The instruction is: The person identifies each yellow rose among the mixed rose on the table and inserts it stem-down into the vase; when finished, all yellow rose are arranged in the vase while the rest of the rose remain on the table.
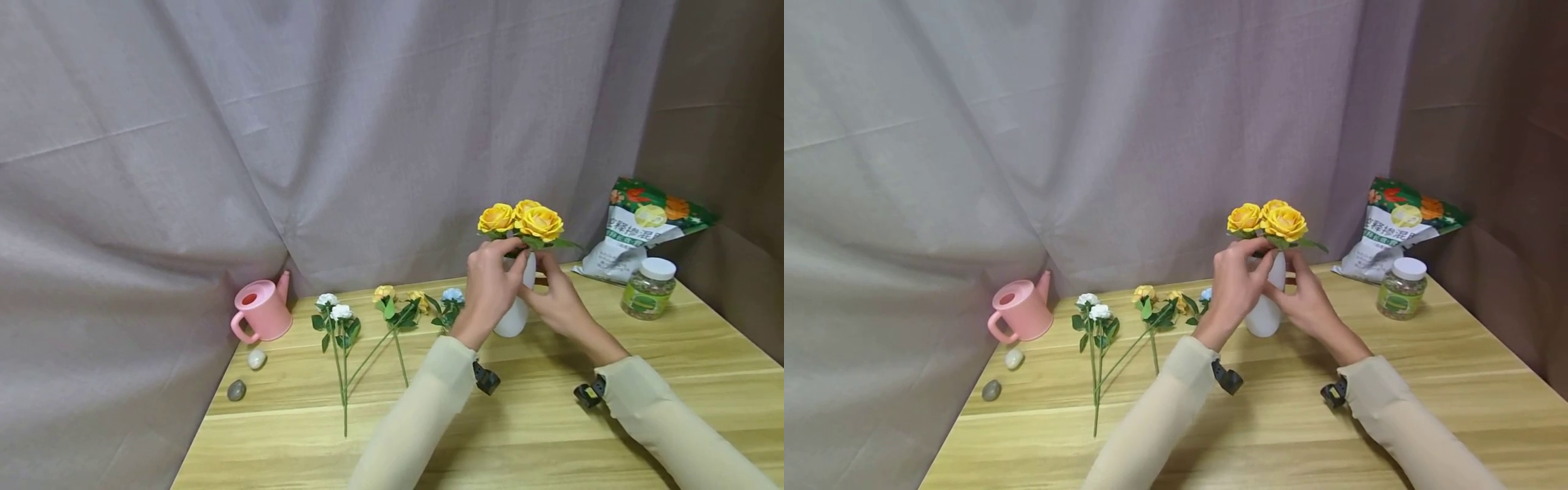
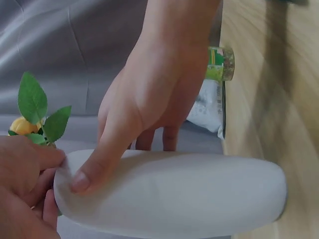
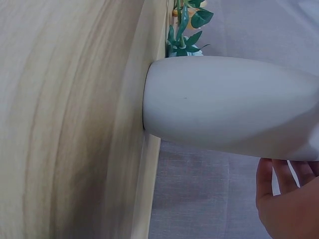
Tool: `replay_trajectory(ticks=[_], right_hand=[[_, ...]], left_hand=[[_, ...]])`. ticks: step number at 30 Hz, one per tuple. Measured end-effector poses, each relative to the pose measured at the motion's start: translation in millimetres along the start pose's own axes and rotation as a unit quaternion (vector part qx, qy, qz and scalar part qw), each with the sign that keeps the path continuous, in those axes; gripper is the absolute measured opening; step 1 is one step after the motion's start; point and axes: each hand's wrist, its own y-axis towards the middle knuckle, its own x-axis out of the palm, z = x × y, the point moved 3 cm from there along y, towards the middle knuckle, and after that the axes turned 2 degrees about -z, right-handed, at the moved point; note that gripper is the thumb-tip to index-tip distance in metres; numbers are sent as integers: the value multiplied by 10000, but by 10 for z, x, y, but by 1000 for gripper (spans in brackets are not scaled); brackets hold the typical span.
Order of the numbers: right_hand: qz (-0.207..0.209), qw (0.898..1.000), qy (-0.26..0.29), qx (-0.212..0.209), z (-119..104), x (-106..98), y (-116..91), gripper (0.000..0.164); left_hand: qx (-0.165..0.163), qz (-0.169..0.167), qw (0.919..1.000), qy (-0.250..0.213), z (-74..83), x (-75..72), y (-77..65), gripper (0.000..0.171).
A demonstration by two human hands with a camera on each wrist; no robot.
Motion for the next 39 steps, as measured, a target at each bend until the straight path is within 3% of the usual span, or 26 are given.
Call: replay_trajectory(ticks=[6,11,19,27,33,39], right_hand=[[48,9999,-144,-3,-6,-1,-9,64],[110,9997,-179,156,-26,9,-8,64],[163,9991,-63,379,-24,15,-12,65],[87,9988,-100,467,-20,15,-12,66],[104,9989,-14,451,-18,16,-11,68],[98,9989,-33,452,-20,19,-11,67]], left_hand=[[430,193,9981,-391,-8,-87,-231,32],[336,331,9963,-712,-155,-256,-388,31],[-542,90,9959,-716,-909,-555,-658,24],[-1532,-232,9877,-200,-1625,-911,-1038,16],[-1942,-562,9793,43,-1901,-1011,-1137,17],[-2198,-1241,9675,159,-1981,-983,-1200,15]])
